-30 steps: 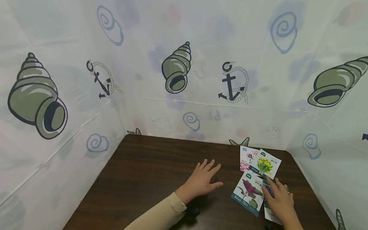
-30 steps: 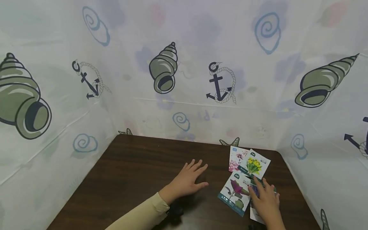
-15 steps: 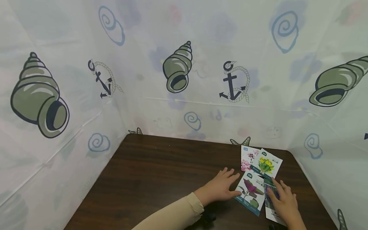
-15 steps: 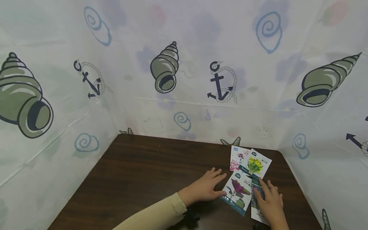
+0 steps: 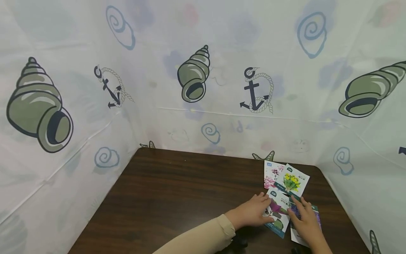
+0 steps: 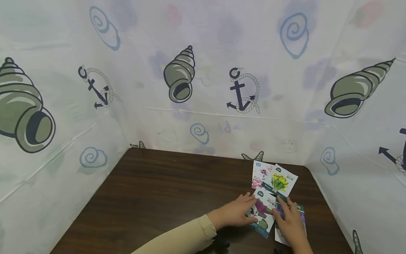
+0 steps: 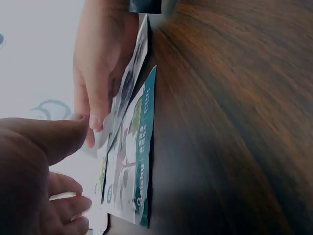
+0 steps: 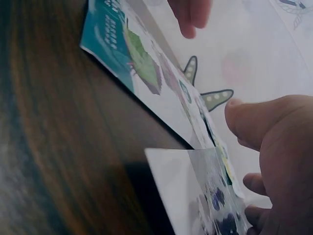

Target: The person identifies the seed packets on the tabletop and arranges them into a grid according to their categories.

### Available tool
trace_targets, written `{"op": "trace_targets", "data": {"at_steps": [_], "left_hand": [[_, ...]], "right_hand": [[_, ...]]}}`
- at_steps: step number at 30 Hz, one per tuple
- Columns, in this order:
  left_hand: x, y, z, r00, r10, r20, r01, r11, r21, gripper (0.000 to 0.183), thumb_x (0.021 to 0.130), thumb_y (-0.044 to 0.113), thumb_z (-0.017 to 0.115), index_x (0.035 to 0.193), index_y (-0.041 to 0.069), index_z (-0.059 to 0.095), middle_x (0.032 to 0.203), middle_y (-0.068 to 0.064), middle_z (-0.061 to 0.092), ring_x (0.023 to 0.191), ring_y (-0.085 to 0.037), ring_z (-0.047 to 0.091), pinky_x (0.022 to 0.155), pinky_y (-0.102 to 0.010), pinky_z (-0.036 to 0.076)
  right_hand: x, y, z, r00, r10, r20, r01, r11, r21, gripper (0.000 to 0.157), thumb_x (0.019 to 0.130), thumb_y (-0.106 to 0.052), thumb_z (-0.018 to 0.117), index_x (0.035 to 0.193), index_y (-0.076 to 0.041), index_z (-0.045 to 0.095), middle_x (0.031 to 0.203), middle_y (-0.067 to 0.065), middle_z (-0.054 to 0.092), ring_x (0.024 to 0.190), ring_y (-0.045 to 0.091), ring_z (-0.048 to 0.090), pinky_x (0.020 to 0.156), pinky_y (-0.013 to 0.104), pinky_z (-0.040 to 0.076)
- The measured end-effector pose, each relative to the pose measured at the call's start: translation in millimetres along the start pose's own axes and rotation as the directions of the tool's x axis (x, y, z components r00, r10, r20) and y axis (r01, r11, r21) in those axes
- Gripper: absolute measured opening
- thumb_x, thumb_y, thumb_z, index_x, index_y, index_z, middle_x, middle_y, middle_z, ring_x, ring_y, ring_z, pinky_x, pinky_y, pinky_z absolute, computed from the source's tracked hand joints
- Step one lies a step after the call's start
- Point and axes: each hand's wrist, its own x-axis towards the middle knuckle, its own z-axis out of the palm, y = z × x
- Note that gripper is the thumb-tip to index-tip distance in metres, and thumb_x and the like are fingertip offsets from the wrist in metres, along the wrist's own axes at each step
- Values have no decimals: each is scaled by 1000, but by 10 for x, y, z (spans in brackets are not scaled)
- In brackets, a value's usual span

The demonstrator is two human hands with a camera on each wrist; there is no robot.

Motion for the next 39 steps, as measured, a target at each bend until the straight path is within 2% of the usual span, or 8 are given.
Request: {"op": "trace_targets", "data": {"at_steps": [5,7,13,17,20,27,34,39], "left_hand": [[-7,44,4,985,155,73,-156,988,9,82,111,53,57,175,12,25,184,-6,19,171,-20,17,136,-27,19],[-13,68,-3,981,173,85,-173,985,-2,81,112,52,57,175,12,25,184,-5,18,171,-20,17,135,-23,19],[5,122,-10,980,142,137,-141,990,-16,79,113,52,55,175,14,25,183,-1,21,170,-13,18,133,-19,20],[10,127,16,983,124,137,-129,991,24,80,112,54,55,175,15,25,182,1,26,168,-9,24,132,-17,22],[3,117,42,986,109,124,-120,989,82,79,111,56,55,175,17,28,180,2,31,166,-9,28,131,-17,25],[-28,70,92,994,64,90,-82,975,207,75,109,60,57,173,27,35,175,7,40,162,-7,36,130,-20,30],[-122,27,79,999,30,27,-37,959,280,78,106,61,62,171,22,40,171,5,46,159,-12,42,128,-25,36],[-183,-9,102,1000,2,-7,1,947,321,68,105,60,65,162,25,53,169,5,47,157,-12,45,127,-27,39]], "right_hand": [[-10,-40,-23,999,38,37,-38,999,22,71,114,-45,55,171,-6,34,169,47,16,151,75,19,114,88,25],[-11,-51,-31,998,44,49,-45,999,19,72,115,-45,54,171,-6,32,169,47,16,151,73,22,114,87,27],[-5,-39,-25,995,63,74,-66,997,38,71,116,-45,51,172,-7,30,170,46,15,151,72,21,115,87,26],[1,-24,-20,994,73,86,-78,995,56,71,117,-46,48,173,-8,28,170,44,16,152,72,22,115,87,27],[-6,-27,-16,995,64,82,-68,996,55,70,118,-44,46,172,-4,28,169,44,19,151,71,24,115,86,28],[-22,1,-7,999,-37,-1,37,999,12,55,117,-18,48,159,15,35,155,50,34,142,71,36,113,83,32],[-15,14,-9,999,-54,-2,54,998,12,51,111,-7,54,156,13,42,157,49,33,143,72,32,113,84,30],[-24,22,-7,999,-47,-4,48,998,29,50,109,-6,56,154,12,46,158,47,33,145,71,30,113,84,30]]}}
